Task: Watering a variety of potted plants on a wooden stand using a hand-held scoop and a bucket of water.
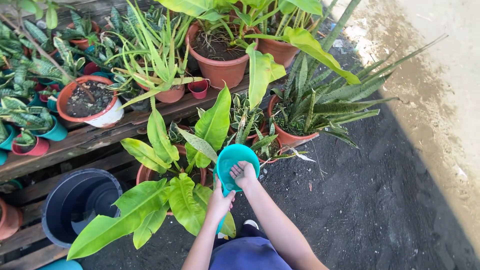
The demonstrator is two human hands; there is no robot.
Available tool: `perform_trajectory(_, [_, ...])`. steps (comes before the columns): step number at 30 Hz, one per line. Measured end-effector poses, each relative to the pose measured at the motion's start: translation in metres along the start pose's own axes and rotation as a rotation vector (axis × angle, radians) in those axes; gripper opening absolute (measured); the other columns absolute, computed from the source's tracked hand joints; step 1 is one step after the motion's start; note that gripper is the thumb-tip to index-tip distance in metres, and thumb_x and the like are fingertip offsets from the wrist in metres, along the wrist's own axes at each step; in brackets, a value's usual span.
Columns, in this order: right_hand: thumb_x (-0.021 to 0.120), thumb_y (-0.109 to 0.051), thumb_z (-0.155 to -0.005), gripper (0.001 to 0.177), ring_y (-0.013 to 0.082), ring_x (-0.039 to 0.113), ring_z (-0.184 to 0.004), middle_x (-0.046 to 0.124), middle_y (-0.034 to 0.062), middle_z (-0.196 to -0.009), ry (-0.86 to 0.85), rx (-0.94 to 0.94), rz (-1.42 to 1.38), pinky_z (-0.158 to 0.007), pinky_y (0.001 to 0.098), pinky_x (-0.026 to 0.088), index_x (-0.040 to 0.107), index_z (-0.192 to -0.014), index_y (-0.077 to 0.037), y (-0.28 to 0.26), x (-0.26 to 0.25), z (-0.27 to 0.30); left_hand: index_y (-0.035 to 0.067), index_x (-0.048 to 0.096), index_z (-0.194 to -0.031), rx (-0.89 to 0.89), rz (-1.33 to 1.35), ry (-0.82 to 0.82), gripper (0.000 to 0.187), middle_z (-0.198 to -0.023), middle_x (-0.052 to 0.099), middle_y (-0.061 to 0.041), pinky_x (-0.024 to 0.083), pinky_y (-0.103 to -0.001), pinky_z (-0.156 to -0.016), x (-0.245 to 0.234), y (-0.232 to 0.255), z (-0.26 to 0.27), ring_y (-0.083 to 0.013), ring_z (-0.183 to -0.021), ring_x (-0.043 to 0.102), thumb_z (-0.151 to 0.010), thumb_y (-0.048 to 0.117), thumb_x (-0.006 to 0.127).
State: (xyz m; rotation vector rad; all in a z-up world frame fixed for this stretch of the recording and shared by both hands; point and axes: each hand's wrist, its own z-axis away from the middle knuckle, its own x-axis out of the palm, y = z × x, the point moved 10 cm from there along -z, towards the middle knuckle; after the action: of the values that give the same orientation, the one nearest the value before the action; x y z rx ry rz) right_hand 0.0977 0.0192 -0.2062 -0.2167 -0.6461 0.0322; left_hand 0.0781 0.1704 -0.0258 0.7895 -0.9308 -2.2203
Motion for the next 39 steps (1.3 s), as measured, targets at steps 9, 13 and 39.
perform_trajectory(9, [0.047, -0.011, -0.094, 0.015, 0.0351, 0.062, -0.120, 0.065, 0.0188, -0.124, 0.227, -0.054, -0.200, -0.110, 0.0501, 0.047, 0.059, -0.105, -0.010, -0.016, -0.082, -0.026, 0.029, -0.006, -0.167, 0.137, -0.533, -0.090, 0.097, -0.093, 0.070, -0.025, 0.051, -0.055, -0.076, 0.040, 0.004, -0.015, -0.0476, -0.090, 0.066, -0.098, 0.034, 0.062])
perform_trajectory(13, [0.045, -0.013, -0.098, 0.025, 0.0376, 0.064, -0.118, 0.066, 0.0231, -0.123, 0.269, -0.119, -0.226, -0.107, 0.0508, 0.050, 0.059, -0.117, -0.003, -0.053, -0.107, -0.012, 0.028, -0.004, -0.168, 0.226, -0.597, -0.124, 0.097, -0.097, 0.070, -0.027, 0.050, -0.055, -0.078, 0.077, 0.021, -0.022, -0.0497, -0.095, 0.065, -0.098, 0.034, 0.062])
perform_trajectory(39, [0.050, -0.028, -0.099, 0.051, 0.0319, 0.047, -0.144, 0.053, 0.0149, -0.153, -0.313, -0.694, -0.456, -0.120, 0.0505, 0.037, 0.053, -0.146, -0.011, -0.356, 0.081, 0.278, 0.023, 0.021, -0.163, 0.050, -0.106, -0.367, 0.079, -0.075, 0.070, -0.007, 0.052, -0.033, -0.047, 0.232, 0.104, -0.076, -0.0153, -0.049, 0.059, -0.097, 0.018, 0.063])
